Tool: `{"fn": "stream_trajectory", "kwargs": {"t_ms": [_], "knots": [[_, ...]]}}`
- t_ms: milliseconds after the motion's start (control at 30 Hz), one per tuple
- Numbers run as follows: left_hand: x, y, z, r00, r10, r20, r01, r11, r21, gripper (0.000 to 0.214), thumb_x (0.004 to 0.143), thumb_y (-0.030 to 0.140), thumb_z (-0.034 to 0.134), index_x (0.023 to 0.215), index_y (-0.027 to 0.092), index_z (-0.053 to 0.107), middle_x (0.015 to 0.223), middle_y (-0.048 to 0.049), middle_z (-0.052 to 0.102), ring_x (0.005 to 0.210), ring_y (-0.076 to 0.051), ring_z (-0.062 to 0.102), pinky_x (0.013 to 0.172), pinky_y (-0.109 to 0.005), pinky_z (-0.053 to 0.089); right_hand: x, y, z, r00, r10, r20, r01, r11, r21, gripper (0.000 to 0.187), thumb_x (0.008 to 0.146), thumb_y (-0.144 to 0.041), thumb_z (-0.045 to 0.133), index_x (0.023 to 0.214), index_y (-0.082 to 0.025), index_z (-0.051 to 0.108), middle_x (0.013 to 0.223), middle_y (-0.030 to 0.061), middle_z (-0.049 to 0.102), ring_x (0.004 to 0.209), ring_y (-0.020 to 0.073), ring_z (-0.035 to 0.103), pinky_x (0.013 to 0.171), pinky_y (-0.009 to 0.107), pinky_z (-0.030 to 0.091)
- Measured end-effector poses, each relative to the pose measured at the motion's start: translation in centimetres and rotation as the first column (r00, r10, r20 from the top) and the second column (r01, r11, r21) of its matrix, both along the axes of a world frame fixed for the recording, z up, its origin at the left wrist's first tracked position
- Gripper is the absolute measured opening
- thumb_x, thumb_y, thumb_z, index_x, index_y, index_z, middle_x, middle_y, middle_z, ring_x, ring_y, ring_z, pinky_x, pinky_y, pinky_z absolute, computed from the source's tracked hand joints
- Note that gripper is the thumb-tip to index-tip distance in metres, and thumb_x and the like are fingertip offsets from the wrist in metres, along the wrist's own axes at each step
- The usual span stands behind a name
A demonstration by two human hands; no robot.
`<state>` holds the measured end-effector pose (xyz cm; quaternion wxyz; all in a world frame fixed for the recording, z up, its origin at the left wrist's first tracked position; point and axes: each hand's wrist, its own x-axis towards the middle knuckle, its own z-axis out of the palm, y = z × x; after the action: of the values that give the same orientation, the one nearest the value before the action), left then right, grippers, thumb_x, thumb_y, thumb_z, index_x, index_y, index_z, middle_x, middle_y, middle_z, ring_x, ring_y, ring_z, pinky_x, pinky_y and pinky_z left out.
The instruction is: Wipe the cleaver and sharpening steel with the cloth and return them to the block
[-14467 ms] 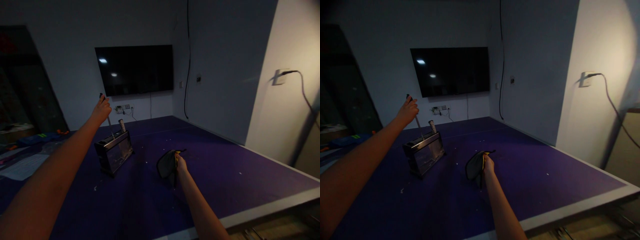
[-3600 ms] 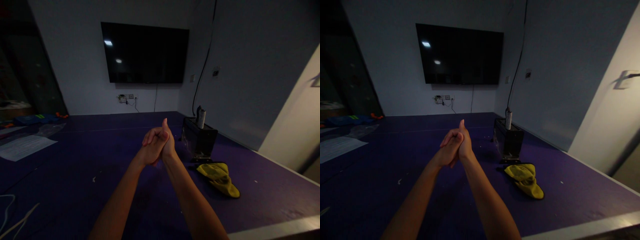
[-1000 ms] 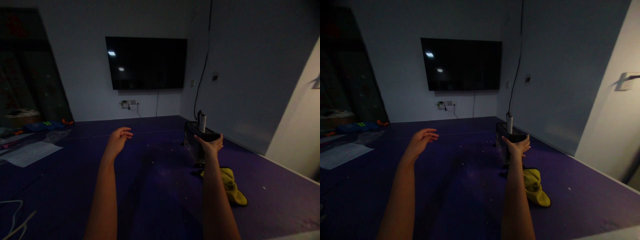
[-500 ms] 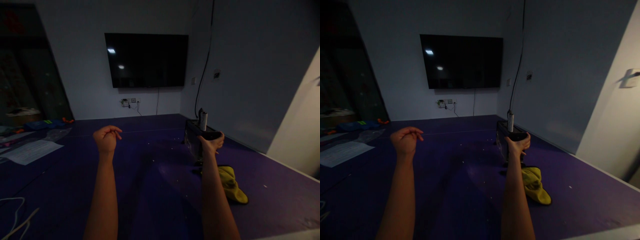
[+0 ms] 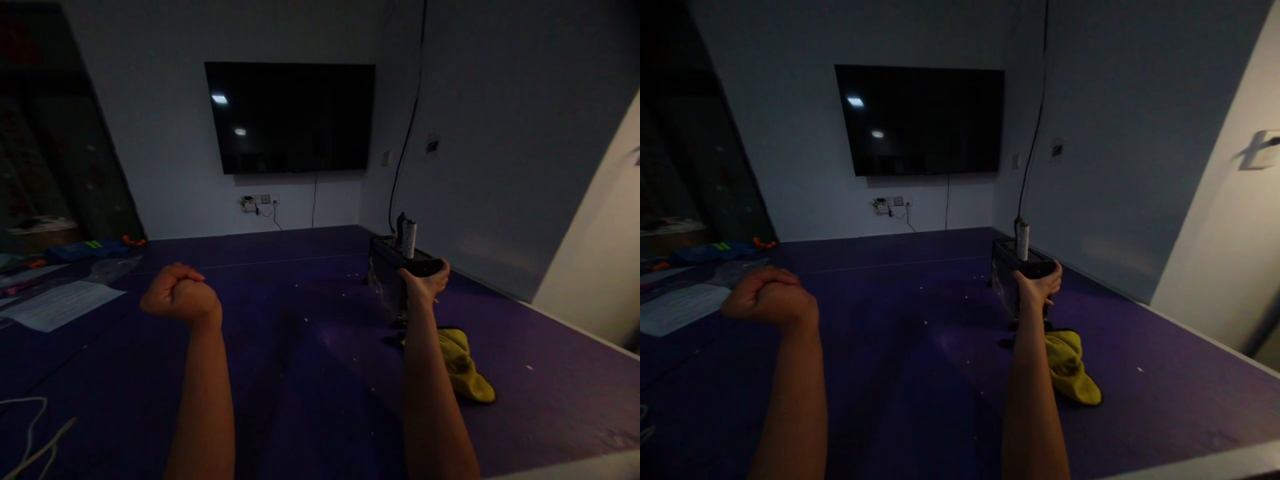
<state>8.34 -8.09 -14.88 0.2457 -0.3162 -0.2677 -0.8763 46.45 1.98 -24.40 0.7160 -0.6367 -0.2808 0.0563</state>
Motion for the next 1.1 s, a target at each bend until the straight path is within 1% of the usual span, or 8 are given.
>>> {"fn": "stream_trajectory", "kwargs": {"t_ms": [100, 200, 300, 433, 633, 767, 900, 1100], "knots": [[-0.5, -0.3, 0.4, 0.998, -0.031, 0.05, 0.029, 0.999, 0.039, 0.017, 0.053, 0.01, 0.033, 0.043, 0.018, 0.044, 0.037, 0.0038, 0.035, 0.036, -0.01, 0.035, 0.043, -0.022, 0.025, 0.1, 0.0, 0.3, 1.0, -0.002, -0.026, 0.002, 1.0, -0.001, 0.097, 0.041, -0.028, 0.071, 0.13, -0.03, 0.032, 0.137, 0.0115, 0.034, 0.127, 0.0373, 0.027, 0.098, 0.064, 0.022], [-0.9, -0.3, 0.6, 0.992, -0.096, 0.076, 0.104, 0.989, -0.104, 0.017, 0.053, 0.009, 0.034, 0.047, 0.018, 0.046, 0.037, 0.0047, 0.036, 0.035, -0.01, 0.035, 0.041, -0.022, 0.027, 0.1, 0.0, 0.4, 0.998, -0.022, -0.056, 0.023, 1.0, 0.007, 0.097, 0.04, -0.027, 0.071, 0.129, -0.028, 0.035, 0.135, 0.0118, 0.036, 0.125, 0.0384, 0.03, 0.098, 0.064, 0.022], [-1.3, 0.1, 0.7, 0.98, -0.187, 0.071, 0.199, 0.944, -0.262, 0.019, 0.053, 0.008, 0.034, 0.051, 0.019, 0.05, 0.039, 0.0047, 0.04, 0.038, -0.01, 0.043, 0.043, -0.021, 0.035, 0.5, 0.5, 0.0, 0.998, -0.053, -0.044, 0.056, 0.997, 0.053, 0.095, 0.038, -0.027, 0.073, 0.127, -0.025, 0.039, 0.131, 0.0119, 0.041, 0.122, 0.0374, 0.034, 0.1, 0.058, 0.025], [-1.6, 1.1, 0.4, 0.946, -0.325, 0.004, 0.301, 0.87, -0.391, 0.025, 0.058, 0.008, 0.036, 0.065, 0.018, 0.058, 0.053, 0.0024, 0.055, 0.056, -0.012, 0.059, 0.06, -0.025, 0.047, 1.7, 1.7, -1.0, 0.999, -0.038, 0.015, 0.034, 0.981, 0.189, 0.093, 0.039, -0.029, 0.072, 0.125, -0.019, 0.04, 0.126, 0.0101, 0.046, 0.119, 0.0326, 0.04, 0.102, 0.05, 0.029], [-1.4, 2.0, -0.1, 0.922, -0.388, 0.008, 0.35, 0.821, -0.452, 0.026, 0.068, 0.015, 0.047, 0.087, 0.018, 0.065, 0.085, -0.0032, 0.068, 0.083, -0.015, 0.064, 0.077, -0.027, 0.048, 1.7, 2.4, -0.4, 0.996, 0.037, 0.08, -0.063, 0.935, 0.349, 0.09, 0.042, -0.03, 0.071, 0.124, -0.014, 0.039, 0.121, 0.0086, 0.047, 0.117, 0.0281, 0.043, 0.102, 0.043, 0.033], [-0.8, 2.1, -0.4, 0.889, -0.458, 0.033, 0.413, 0.768, -0.49, 0.03, 0.073, 0.025, 0.056, 0.101, 0.02, 0.065, 0.105, -0.0068, 0.066, 0.099, -0.018, 0.061, 0.084, -0.03, 0.048, -0.1, 1.8, 1.5, 0.99, 0.116, 0.082, -0.141, 0.875, 0.462, 0.09, 0.044, -0.03, 0.07, 0.127, -0.013, 0.037, 0.122, 0.0084, 0.046, 0.117, 0.0259, 0.043, 0.101, 0.042, 0.034], [0.0, 2.3, -0.7, 0.837, -0.545, 0.05, 0.479, 0.687, -0.546, 0.038, 0.075, 0.038, 0.06, 0.109, 0.021, 0.063, 0.118, -0.0098, 0.061, 0.111, -0.022, 0.055, 0.09, -0.035, 0.047, -2.1, 0.9, 3.4, 0.967, 0.246, 0.071, -0.247, 0.824, 0.51, 0.091, 0.043, -0.029, 0.07, 0.127, -0.017, 0.038, 0.121, 0.007, 0.048, 0.113, 0.025, 0.047, 0.093, 0.041, 0.042], [0.9, 3.2, -1.4, 0.766, -0.642, 0.038, 0.473, 0.523, -0.709, 0.051, 0.074, 0.049, 0.062, 0.115, 0.018, 0.06, 0.13, -0.0136, 0.051, 0.124, -0.025, 0.044, 0.102, -0.039, 0.035, -5.5, -0.2, 5.2, 0.831, 0.554, 0.043, -0.459, 0.641, 0.615, 0.083, 0.039, -0.017, 0.071, 0.119, -0.021, 0.049, 0.095, 0.0, 0.056, 0.089, 0.0187, 0.054, 0.072, 0.032, 0.05]]}}
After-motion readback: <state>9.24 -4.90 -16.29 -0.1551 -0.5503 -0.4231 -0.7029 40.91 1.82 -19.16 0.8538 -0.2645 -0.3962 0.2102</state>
